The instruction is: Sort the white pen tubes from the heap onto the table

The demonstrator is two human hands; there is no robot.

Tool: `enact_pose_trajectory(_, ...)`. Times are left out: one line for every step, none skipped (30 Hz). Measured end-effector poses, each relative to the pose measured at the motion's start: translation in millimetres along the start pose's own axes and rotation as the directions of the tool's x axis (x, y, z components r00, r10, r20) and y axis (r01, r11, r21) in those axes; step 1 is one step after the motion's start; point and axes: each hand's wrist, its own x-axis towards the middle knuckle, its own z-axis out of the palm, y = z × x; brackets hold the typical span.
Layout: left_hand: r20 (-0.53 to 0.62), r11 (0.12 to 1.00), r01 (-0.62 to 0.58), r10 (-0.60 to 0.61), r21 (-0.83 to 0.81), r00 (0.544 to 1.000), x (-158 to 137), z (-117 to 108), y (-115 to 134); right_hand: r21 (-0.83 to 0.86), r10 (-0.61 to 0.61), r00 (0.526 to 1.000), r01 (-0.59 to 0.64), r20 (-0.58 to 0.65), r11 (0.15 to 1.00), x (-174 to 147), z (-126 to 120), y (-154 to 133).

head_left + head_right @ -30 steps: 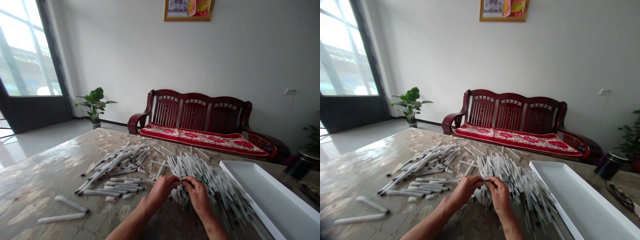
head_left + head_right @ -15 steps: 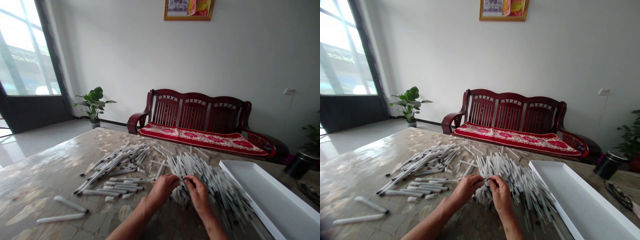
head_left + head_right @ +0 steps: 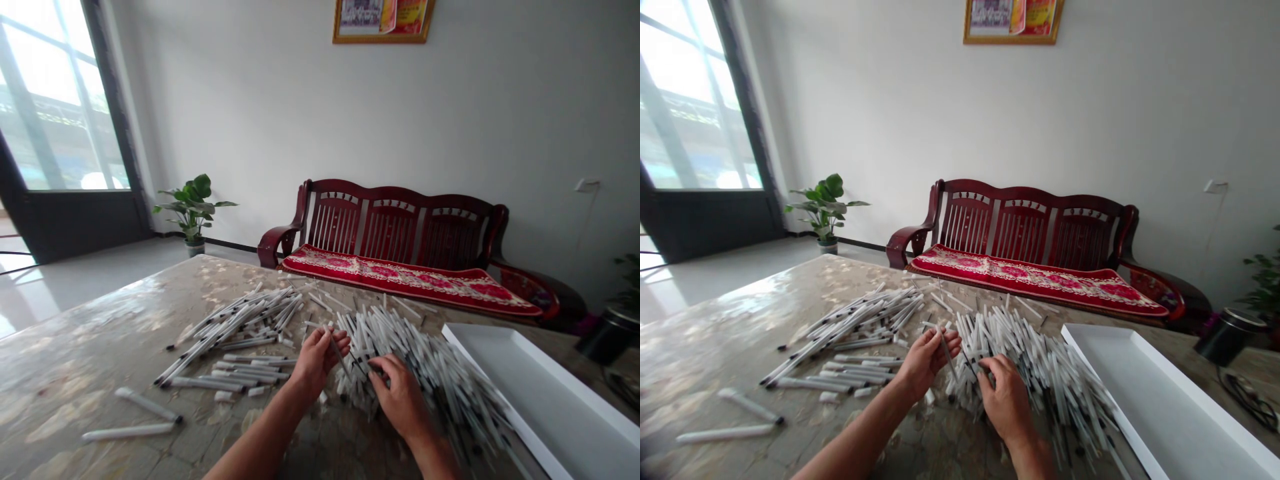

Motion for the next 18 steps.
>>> enact_pose_trajectory(-0.003,1.000,0.001,-0.001,-0.022,1.000,0.0,0.4,-0.5,0.013,0.006,1.000,-0.005,-0.008,1.000,-0.6,1.0,-2.1)
enact_pose_trajectory(-0.001,0.999,0.001,-0.001,-0.038,1.000,-0.2,0.8,-1.4,0.030,0.014,1.000,-0.013,-0.009,0.999,-1.1,1.9,-4.8)
enact_pose_trajectory(0.001,0.999,0.000,0.000,-0.050,1.000,-0.6,1.3,-2.3,0.047,0.025,1.000,-0.025,-0.002,0.999,-1.7,2.7,-7.9)
enact_pose_trajectory(0.001,0.998,-0.002,0.002,-0.059,1.000,-0.9,1.8,-3.2,0.061,0.038,0.999,-0.039,0.012,0.997,-2.2,3.3,-11.2)
enact_pose_trajectory(0.001,0.998,-0.007,0.007,-0.068,1.000,-1.3,2.2,-3.8,0.070,0.051,0.998,-0.052,0.026,0.996,-2.7,3.9,-14.4)
enact_pose_trajectory(-0.001,0.997,-0.012,0.012,-0.076,1.000,-1.5,2.6,-4.3,0.072,0.061,0.997,-0.063,0.040,0.995,-3.2,4.3,-17.2)
enact_pose_trajectory(-0.007,0.996,-0.016,0.016,-0.086,1.000,-1.7,2.8,-4.6,0.069,0.067,0.996,-0.070,0.052,0.995,-3.7,4.8,-19.6)
enact_pose_trajectory(-0.015,0.995,-0.019,0.017,-0.096,1.000,-1.7,2.9,-4.8,0.064,0.066,0.996,-0.070,0.061,0.995,-4.2,5.3,-21.3)
enact_pose_trajectory(-0.024,0.994,-0.019,0.017,-0.105,1.000,-1.6,2.9,-5.0,0.060,0.061,0.996,-0.065,0.066,0.996,-4.7,6.0,-22.3)
enact_pose_trajectory(-0.032,0.993,-0.016,0.013,-0.114,0.999,-1.4,2.8,-5.4,0.062,0.053,0.996,-0.057,0.068,0.996,-5.2,6.9,-22.8)
enact_pose_trajectory(-0.035,0.993,-0.012,0.008,-0.120,0.999,-1.3,2.6,-5.9,0.067,0.044,0.997,-0.048,0.064,0.997,-5.8,7.9,-22.7)
enact_pose_trajectory(-0.036,0.993,-0.010,0.005,-0.120,0.999,-1.2,2.3,-6.4,0.074,0.034,0.998,-0.038,0.054,0.997,-6.3,9.1,-22.2)
enact_pose_trajectory(-0.035,0.994,-0.008,0.004,-0.113,0.999,-1.1,2.1,-7.0,0.082,0.024,0.999,-0.027,0.037,0.996,-6.9,10.1,-21.3)
enact_pose_trajectory(-0.028,0.995,-0.006,0.003,-0.099,1.000,-1.2,1.8,-7.5,0.088,0.016,1.000,-0.017,0.015,0.996,-7.4,10.9,-20.1)
enact_pose_trajectory(-0.018,0.997,0.000,-0.002,-0.076,1.000,-1.4,1.4,-7.7,0.088,0.009,1.000,-0.008,-0.013,0.996,-7.9,11.1,-18.7)
enact_pose_trajectory(-0.009,0.999,0.011,-0.011,-0.048,1.000,-1.6,1.0,-7.7,0.083,0.002,0.999,0.002,-0.048,0.997,-8.3,10.8,-17.1)
enact_pose_trajectory(-0.002,1.000,0.024,-0.024,-0.017,1.000,-1.8,0.6,-7.4,0.074,-0.003,0.996,0.009,-0.088,0.997,-8.5,9.8,-15.4)
enact_pose_trajectory(0.004,0.999,0.036,-0.036,0.011,0.999,-2.1,0.1,-6.9,0.065,-0.006,0.991,0.015,-0.131,0.998,-8.4,8.3,-13.5)
